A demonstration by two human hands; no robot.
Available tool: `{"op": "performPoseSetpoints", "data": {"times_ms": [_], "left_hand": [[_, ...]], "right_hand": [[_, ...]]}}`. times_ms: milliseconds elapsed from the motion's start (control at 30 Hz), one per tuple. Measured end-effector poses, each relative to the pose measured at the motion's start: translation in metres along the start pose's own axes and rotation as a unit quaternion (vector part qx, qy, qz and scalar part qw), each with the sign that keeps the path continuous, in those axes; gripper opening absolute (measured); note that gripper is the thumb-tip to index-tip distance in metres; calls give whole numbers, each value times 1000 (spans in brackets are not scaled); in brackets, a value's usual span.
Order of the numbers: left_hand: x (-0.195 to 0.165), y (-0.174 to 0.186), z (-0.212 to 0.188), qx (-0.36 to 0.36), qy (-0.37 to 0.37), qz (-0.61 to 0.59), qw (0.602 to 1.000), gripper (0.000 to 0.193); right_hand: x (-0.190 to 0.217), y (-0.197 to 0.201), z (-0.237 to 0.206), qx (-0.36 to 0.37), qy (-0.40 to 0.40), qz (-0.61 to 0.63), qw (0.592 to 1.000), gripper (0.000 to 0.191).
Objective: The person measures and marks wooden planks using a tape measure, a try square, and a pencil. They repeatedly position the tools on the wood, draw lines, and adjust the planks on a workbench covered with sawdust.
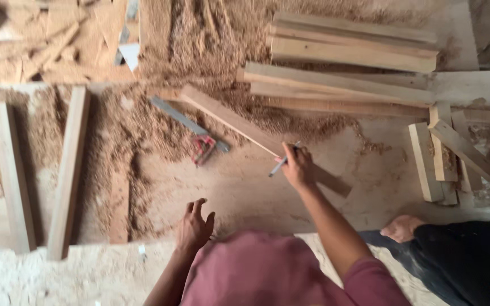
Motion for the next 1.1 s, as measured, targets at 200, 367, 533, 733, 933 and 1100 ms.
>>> {"op": "performPoseSetpoints", "data": {"times_ms": [200,367,533,733,933,1100], "left_hand": [[-34,-3,35,5,-234,-11,972,17],[-16,-6,58,49,-108,-122,985,18],[56,-19,72,195,204,-444,850,23],[41,59,44,-3,-291,-81,953,13],[39,125,121,7,-214,-105,971,7],[18,99,171,-7,-213,227,950,20]], "right_hand": [[42,-45,68,-6,-76,-10,997,44],[60,-43,66,-10,-51,-108,993,51],[93,-41,-6,21,-26,-64,997,68],[98,-25,-98,70,-110,-17,991,48],[91,-11,-122,102,-144,-32,984,48],[104,-1,-119,56,-72,-21,996,53]]}}
Point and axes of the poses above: each hand's wrist, its own z-axis towards the middle knuckle, its own y-axis out of the back of the hand, x = y × z, the point moved 8 cm from there along z, towards the middle knuckle, and after that the axes turned 7 degrees about y, right-handed, at the moved point
